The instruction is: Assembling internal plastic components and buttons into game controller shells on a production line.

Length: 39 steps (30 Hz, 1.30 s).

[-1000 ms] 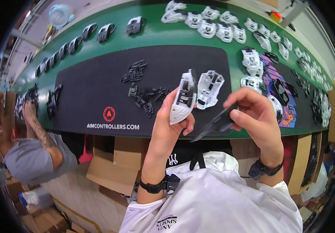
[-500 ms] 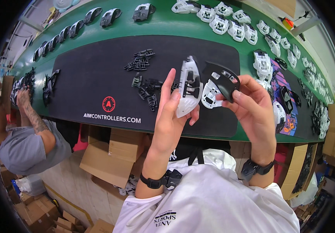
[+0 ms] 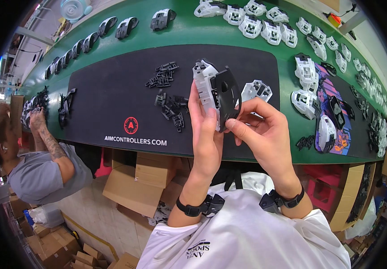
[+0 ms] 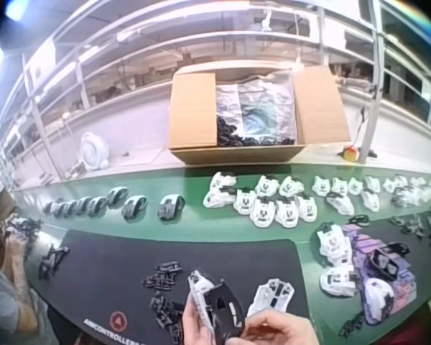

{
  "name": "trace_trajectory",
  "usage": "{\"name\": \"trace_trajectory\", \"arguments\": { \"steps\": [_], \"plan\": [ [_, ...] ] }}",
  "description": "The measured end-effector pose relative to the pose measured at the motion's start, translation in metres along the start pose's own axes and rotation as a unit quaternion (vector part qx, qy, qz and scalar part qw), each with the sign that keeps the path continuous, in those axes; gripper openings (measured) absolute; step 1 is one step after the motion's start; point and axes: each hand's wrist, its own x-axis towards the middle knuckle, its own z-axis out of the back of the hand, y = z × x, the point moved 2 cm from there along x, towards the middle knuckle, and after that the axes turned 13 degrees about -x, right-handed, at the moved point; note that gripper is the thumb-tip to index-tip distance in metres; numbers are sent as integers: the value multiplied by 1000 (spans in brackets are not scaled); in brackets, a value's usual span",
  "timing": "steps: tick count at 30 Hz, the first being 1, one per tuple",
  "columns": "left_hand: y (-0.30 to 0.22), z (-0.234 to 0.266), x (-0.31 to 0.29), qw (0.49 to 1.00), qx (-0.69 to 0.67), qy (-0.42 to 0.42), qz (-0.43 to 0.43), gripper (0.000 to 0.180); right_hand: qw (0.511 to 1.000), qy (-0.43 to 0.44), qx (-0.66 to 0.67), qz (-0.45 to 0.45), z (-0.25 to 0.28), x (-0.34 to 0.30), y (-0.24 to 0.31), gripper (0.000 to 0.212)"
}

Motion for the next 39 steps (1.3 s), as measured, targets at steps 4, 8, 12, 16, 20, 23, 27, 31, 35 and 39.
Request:
{"name": "trace_trajectory", "arguments": {
  "steps": [4, 8, 12, 16, 20, 23, 27, 31, 35, 39],
  "plan": [
    [4, 9, 6, 999, 2, 28, -28, 80, 999, -14, -51, 5, 3, 1, 5, 23],
    [2, 11, 8, 995, 6, 80, -53, 95, 987, -17, -139, 81, 13, -2, 13, 40],
    [-15, 17, 6, 940, 289, 112, -143, 93, 917, -51, -271, 288, 42, 2, 57, 63],
    [-34, 4, 1, 916, 342, 173, -117, 98, 834, 99, -440, 318, 47, 11, 76, 53],
    [-32, 5, -5, 976, 132, 139, -103, 89, 856, 15, -392, 336, 40, 5, 74, 33],
    [-29, -3, -7, 959, 78, 197, -189, 79, 884, -32, -325, 333, 34, -5, 60, 32],
    [-29, 0, -10, 949, 118, 211, -203, 70, 883, -61, -302, 354, 31, -8, 58, 30],
    [-34, -8, -10, 968, 93, 175, -152, 59, 881, -75, -291, 365, 31, -10, 49, 28],
    [-30, -7, -8, 973, 61, 177, -138, 63, 902, -67, -268, 333, 35, -14, 44, 24],
    [-30, -9, -8, 971, 110, 170, -127, 60, 922, -74, -270, 267, 36, -18, 43, 22]
  ]
}}
